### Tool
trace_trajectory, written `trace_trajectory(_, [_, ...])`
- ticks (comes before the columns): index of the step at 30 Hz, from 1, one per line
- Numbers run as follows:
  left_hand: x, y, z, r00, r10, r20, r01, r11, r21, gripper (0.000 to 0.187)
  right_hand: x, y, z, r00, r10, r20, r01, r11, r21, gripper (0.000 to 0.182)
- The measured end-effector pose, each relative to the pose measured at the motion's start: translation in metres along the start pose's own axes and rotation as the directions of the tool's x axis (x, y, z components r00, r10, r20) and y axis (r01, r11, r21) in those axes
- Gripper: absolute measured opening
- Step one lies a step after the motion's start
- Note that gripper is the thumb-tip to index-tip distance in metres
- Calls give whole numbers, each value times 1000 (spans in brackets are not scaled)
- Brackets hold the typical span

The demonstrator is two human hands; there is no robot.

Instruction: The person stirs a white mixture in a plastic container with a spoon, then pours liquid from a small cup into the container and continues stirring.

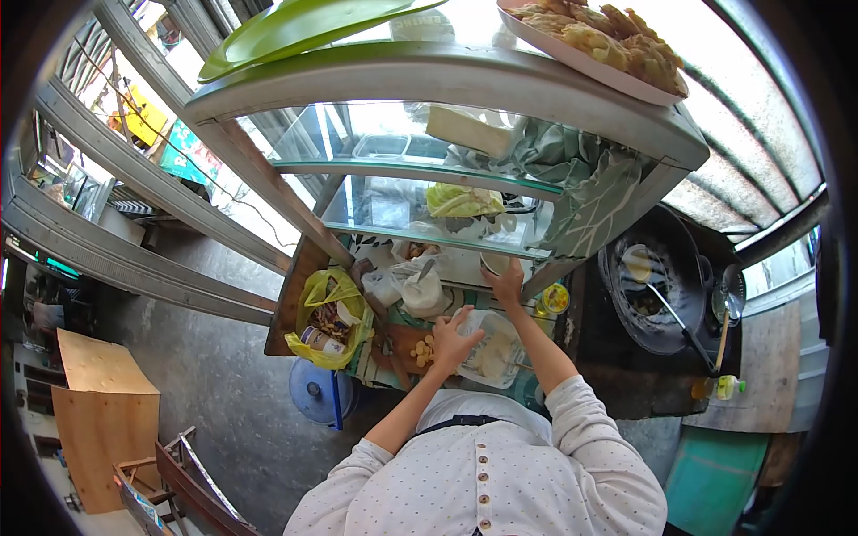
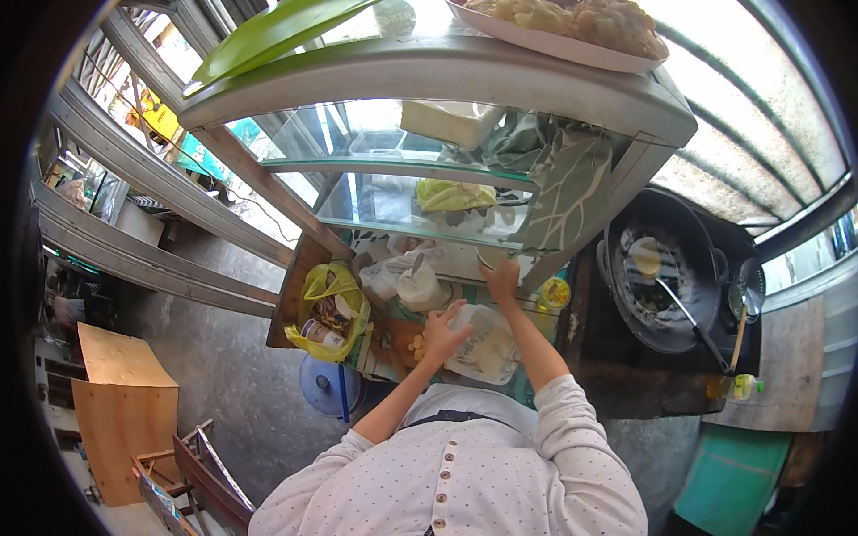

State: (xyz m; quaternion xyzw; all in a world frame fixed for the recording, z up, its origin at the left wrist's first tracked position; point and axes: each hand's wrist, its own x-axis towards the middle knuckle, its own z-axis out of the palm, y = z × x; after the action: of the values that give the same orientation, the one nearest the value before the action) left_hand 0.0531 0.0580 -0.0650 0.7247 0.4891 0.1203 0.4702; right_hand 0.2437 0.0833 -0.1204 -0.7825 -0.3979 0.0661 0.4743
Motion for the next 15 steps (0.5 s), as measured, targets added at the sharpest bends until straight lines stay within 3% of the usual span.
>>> trace_trajectory(3, [2,-4,0,1000,16,-24,-17,1000,-21,63,-17,-30,-35,995,-57,83,50,996,80,54])
trace_trajectory(4, [3,-6,1,1000,13,-11,-13,1000,-22,63,-25,-37,-48,996,-45,83,39,997,72,54])
trace_trajectory(6, [7,-12,3,999,33,-41,-34,999,-29,62,-42,-51,-74,980,-196,23,192,976,102,52])
trace_trajectory(9, [10,-18,5,997,66,-41,-68,997,-39,62,-73,-70,-114,971,-239,12,239,970,36,55])
trace_trajectory(14, [8,-11,3,997,69,-22,-69,997,-20,62,-112,-80,-163,982,-172,81,178,982,-70,55])
trace_trajectory(15, [7,-7,2,997,72,-25,-72,997,-8,62,-118,-80,-168,974,-159,161,182,974,-139,55])
